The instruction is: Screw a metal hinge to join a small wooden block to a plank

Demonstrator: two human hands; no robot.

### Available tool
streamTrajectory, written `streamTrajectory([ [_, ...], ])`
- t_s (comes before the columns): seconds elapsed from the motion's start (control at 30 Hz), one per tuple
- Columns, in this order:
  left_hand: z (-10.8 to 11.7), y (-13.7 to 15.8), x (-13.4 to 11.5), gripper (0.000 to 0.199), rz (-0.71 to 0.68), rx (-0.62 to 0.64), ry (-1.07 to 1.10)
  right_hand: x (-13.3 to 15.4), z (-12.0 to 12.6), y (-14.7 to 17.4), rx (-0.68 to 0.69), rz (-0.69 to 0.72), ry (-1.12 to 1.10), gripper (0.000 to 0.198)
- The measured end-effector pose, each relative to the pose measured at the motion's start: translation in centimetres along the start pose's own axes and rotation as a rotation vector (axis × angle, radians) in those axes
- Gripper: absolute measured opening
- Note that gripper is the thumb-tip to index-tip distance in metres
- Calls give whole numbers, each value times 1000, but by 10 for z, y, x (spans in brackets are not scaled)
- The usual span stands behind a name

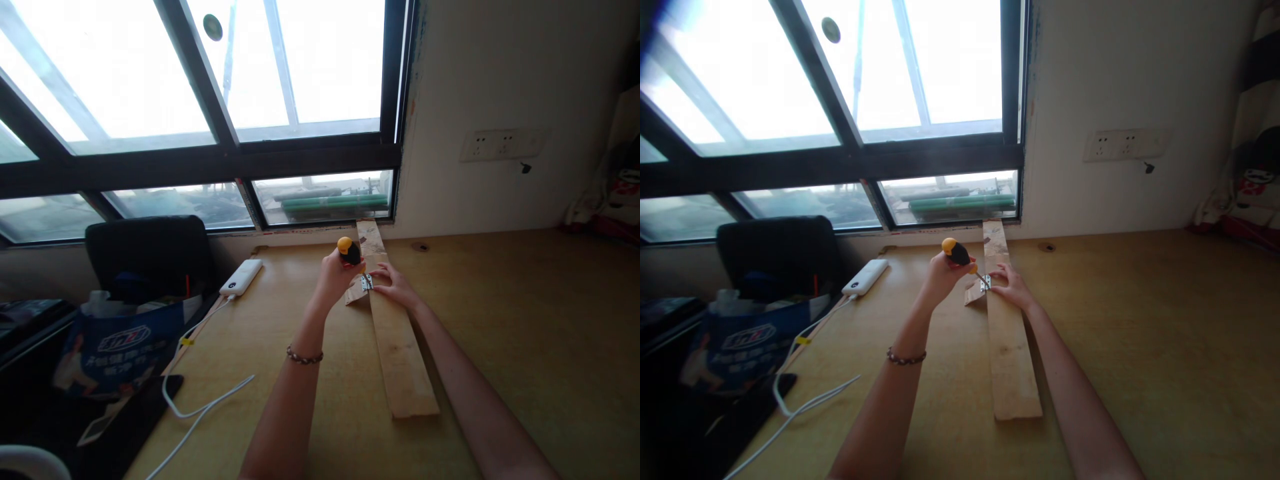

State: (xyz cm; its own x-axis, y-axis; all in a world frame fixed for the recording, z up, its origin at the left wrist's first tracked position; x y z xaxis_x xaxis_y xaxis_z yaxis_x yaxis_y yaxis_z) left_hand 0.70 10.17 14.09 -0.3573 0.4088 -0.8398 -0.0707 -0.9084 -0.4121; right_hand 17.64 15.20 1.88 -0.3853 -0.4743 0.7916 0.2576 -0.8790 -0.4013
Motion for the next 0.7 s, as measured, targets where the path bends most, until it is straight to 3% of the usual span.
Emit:
streamTrajectory([
  [0.7, -4, -1, 3, 20, -25, -41, 23, -3, -1, -1, 1, 15, -38, 56],
])
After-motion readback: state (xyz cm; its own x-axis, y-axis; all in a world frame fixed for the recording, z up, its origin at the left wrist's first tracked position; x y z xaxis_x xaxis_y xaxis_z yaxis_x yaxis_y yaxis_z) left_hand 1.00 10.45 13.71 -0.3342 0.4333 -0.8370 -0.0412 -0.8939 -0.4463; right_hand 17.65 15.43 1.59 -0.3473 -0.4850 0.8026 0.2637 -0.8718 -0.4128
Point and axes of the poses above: each hand's wrist, its own y-axis away from the middle knuckle, its own z-axis out of the back of the hand, x = y × z, the point moved 6 cm from there along -y, towards the middle knuckle
